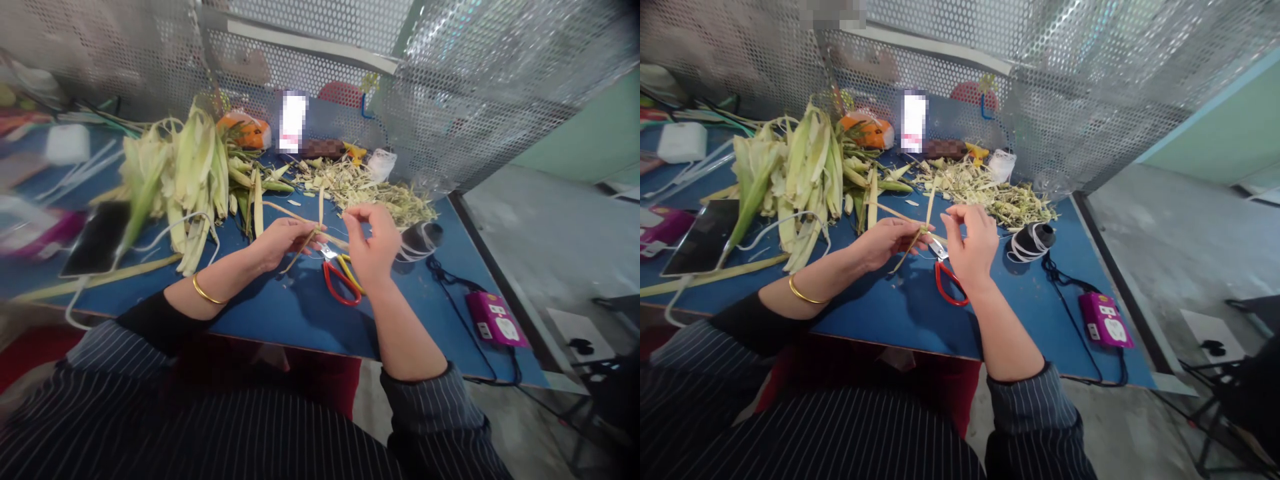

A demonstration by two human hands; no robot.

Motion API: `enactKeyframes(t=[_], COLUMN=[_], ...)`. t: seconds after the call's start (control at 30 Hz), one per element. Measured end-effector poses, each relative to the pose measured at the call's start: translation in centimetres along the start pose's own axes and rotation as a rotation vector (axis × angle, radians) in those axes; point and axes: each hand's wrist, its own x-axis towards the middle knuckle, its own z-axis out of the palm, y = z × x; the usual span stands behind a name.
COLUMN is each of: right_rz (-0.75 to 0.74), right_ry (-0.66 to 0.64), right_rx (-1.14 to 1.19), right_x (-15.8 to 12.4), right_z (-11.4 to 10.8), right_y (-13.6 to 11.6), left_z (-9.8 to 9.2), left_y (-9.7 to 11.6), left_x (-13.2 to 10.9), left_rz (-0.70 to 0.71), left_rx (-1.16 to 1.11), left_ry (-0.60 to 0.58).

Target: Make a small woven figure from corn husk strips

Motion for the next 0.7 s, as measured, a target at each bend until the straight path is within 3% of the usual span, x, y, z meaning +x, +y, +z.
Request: enactKeyframes(t=[0.1,0.2,0.27,0.43,0.7], right_rz=[-0.066,0.02,0.101,0.195,0.143], right_ry=[-0.125,-0.339,-0.412,-0.384,-0.444], right_rx=[-0.068,-0.04,-0.001,0.121,0.151], right_x=[-0.6,-1.4,-2.0,-3.1,-2.5], right_z=[0.0,1.4,2.7,4.4,3.6], right_y=[-0.8,-0.7,-0.3,0.2,-0.3], left_z=[-0.2,0.0,0.2,0.6,0.5], left_y=[0.3,0.1,-0.2,-0.6,-0.5], left_x=[0.1,0.2,0.3,0.3,0.2], left_rz=[0.056,0.107,0.11,0.12,0.184], left_rx=[-0.102,-0.157,-0.184,-0.223,-0.156], left_ry=[0.003,0.034,0.071,0.121,0.174])
